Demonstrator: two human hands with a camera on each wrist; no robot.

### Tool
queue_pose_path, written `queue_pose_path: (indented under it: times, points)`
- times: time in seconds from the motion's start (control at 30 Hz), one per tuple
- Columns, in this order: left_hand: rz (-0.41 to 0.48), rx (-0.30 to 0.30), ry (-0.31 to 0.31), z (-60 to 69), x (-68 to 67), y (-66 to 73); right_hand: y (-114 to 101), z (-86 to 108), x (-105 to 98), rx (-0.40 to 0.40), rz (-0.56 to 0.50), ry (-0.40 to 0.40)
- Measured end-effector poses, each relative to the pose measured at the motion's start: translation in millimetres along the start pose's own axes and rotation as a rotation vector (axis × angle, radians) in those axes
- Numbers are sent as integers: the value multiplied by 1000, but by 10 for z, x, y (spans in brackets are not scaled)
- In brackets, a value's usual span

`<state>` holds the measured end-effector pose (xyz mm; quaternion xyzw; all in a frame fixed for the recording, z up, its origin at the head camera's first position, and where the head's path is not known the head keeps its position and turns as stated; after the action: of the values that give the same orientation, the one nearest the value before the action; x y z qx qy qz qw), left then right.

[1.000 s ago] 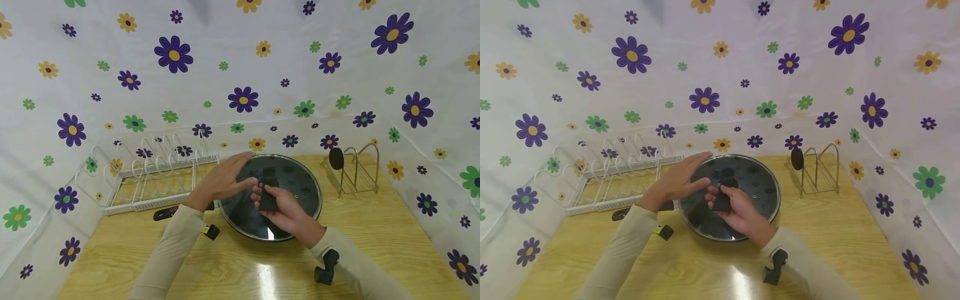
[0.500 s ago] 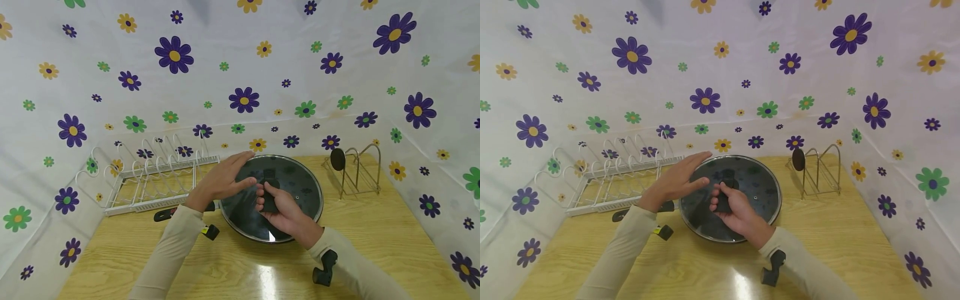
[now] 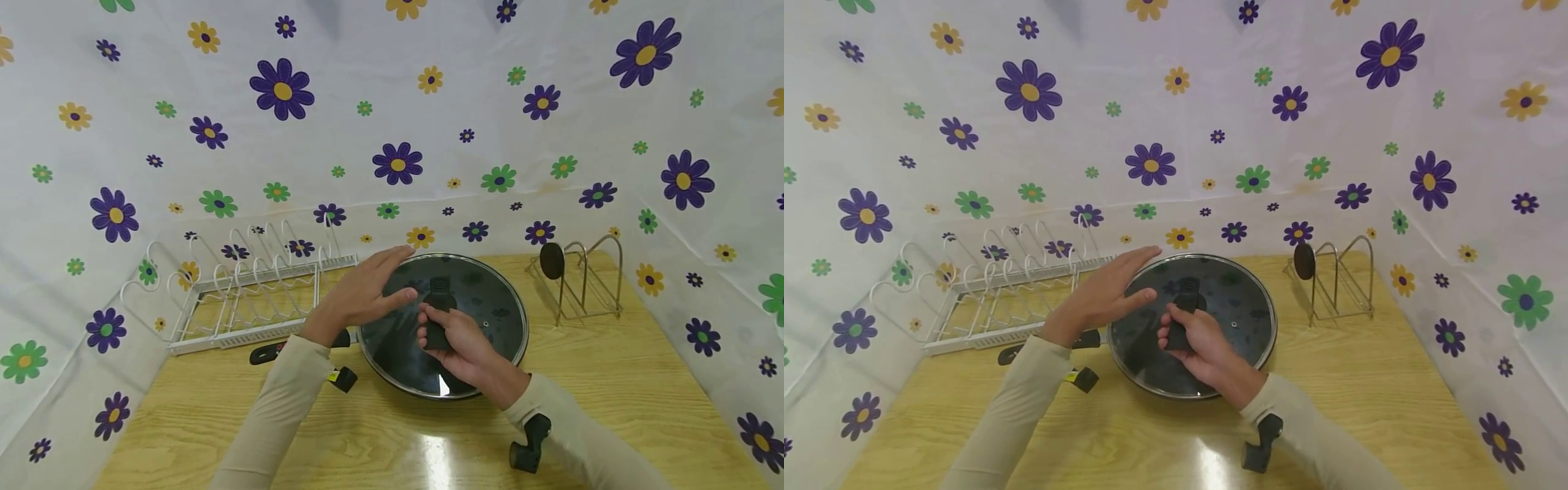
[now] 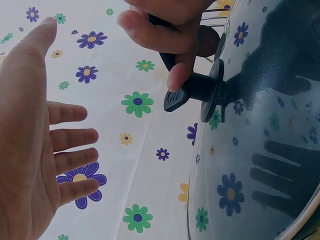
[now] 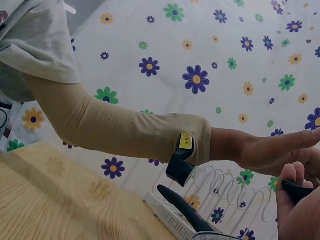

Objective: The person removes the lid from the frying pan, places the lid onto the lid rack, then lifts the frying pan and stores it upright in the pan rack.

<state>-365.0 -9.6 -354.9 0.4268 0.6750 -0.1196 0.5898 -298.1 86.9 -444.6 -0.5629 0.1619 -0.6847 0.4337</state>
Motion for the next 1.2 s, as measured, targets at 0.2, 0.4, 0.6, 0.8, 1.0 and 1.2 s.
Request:
queue_pose_path:
  times: [0.2, 0.4, 0.6, 0.8, 1.0, 1.2]
  points:
    - [-5, -4, 5, 4, -22, -12, 2, -1, -24, -23, 35, 4]
    - [-3, -11, 1, 16, -36, -15, -18, 50, 24, -84, 134, -58]
    - [-5, -8, 13, 18, -75, -17, -54, 108, 60, -116, 192, -89]
    - [-13, -4, 30, 10, -148, -1, -62, 145, 78, -134, 233, -103]
    - [-22, 3, 37, -1, -216, 13, -111, 200, 110, -164, 271, -136]
    - [-24, 2, 31, -9, -252, 17, -218, 310, 78, -191, 333, -134]
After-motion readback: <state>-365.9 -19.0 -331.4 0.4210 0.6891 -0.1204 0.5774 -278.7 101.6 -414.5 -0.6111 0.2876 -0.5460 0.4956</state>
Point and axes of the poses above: each hand's wrist, its own z-axis away from the middle knuckle, its own x-axis out of the palm, y = z × x, the point moved 10 cm from there along -z, towards the middle knuckle, and after that the axes turned 4 degrees about y, right-handed, at the moved point
